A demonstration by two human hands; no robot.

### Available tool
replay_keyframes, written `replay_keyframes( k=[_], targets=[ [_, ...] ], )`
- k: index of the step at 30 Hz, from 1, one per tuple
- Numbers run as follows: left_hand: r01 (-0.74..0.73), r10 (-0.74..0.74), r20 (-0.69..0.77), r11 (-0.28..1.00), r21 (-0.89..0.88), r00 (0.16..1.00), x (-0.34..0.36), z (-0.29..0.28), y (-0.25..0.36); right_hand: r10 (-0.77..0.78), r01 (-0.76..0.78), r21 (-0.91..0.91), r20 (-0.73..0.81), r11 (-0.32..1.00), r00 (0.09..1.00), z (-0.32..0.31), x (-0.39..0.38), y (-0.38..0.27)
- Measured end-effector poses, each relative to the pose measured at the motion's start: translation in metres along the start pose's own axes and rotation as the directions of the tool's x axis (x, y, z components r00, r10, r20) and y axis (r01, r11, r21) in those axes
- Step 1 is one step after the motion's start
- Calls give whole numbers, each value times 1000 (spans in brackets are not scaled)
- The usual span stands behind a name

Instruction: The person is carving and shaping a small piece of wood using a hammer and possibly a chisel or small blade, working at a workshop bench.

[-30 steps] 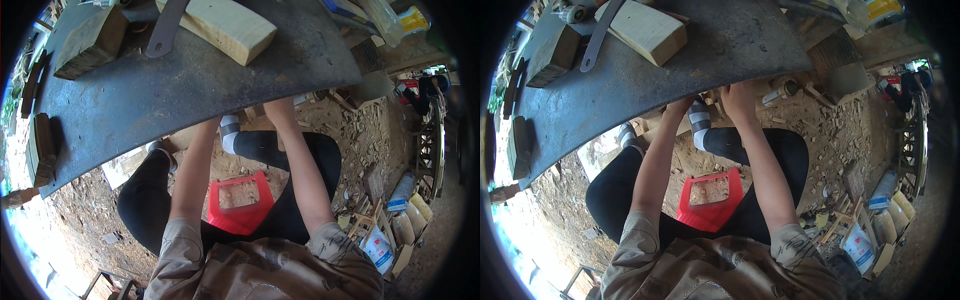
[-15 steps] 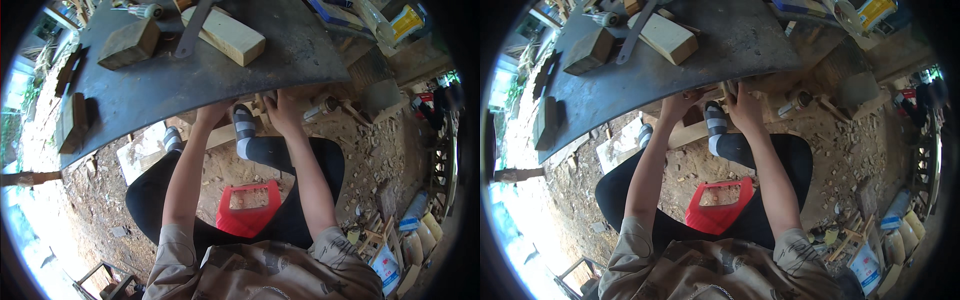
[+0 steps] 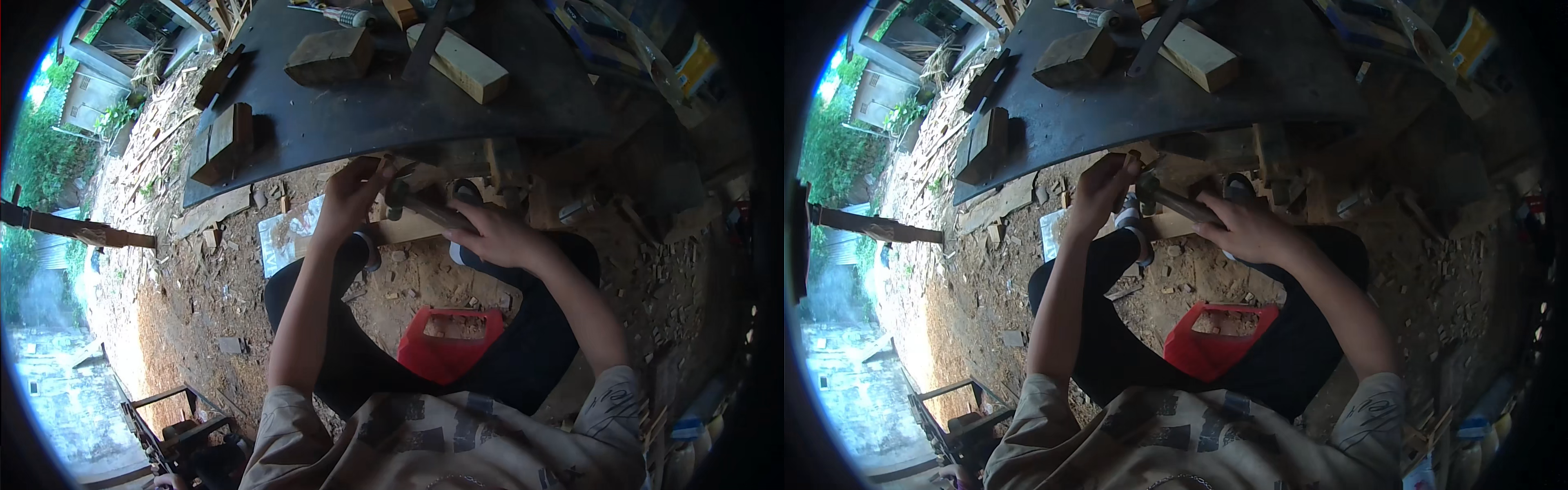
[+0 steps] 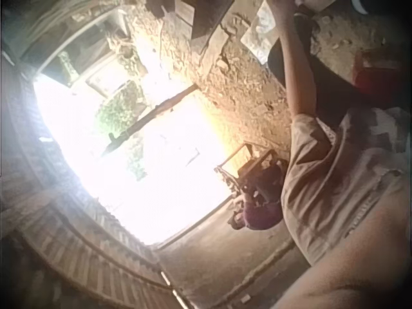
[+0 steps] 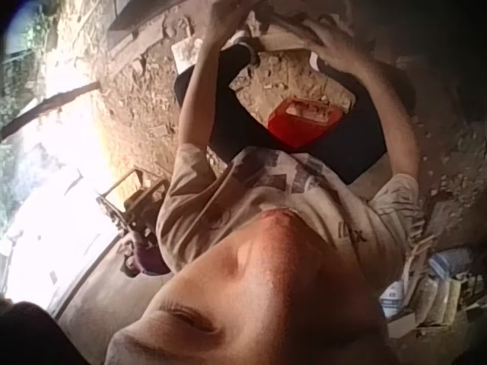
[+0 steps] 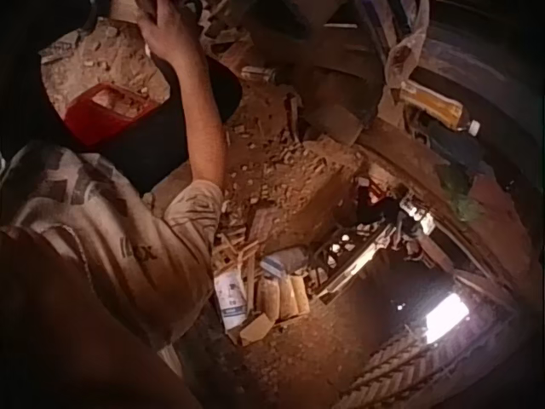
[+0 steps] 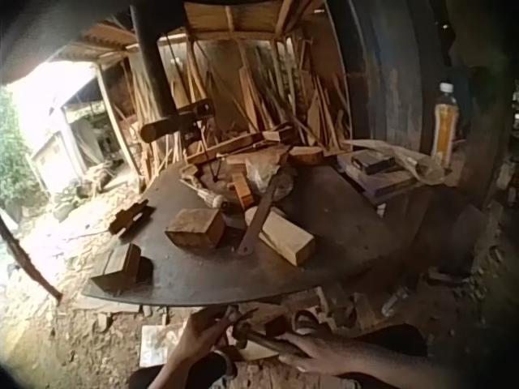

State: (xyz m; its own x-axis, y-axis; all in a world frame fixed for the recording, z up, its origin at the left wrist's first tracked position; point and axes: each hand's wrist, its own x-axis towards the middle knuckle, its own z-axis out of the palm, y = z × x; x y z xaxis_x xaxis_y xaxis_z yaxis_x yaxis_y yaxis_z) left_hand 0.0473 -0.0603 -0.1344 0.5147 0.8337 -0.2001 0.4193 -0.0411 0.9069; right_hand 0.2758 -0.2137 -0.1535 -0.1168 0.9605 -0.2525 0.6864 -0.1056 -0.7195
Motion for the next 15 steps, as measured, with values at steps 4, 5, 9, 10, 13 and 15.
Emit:
replay_keyframes(
  k=[4, 5, 9, 10, 13, 15],
  targets=[
    [-159, 154, -47, 977, -143, 987, 8, 0, -17, -20, 6, 85, 163, 996, 986, 13, 6, -8],
    [-168, 165, -31, 979, -112, 986, 8, -1, -18, -8, -17, 113, 220, 994, 975, 16, 8, -9],
    [-262, 266, 75, 963, -57, 961, 4, -6, -22, -27, -20, 176, 263, 984, 965, 24, 12, -4],
    [-231, 234, 100, 972, -34, 967, 1, -6, -20, -47, 15, 132, 242, 991, 969, 28, 13, 4],
    [-254, 251, 159, 967, -2, 955, -2, -2, -18, -27, -1, 113, 251, 994, 968, 25, 13, 4],
    [-245, 246, 142, 969, -27, 959, -2, 1, -18, 10, -49, 137, 273, 989, 962, 29, 13, 8]
  ],
)
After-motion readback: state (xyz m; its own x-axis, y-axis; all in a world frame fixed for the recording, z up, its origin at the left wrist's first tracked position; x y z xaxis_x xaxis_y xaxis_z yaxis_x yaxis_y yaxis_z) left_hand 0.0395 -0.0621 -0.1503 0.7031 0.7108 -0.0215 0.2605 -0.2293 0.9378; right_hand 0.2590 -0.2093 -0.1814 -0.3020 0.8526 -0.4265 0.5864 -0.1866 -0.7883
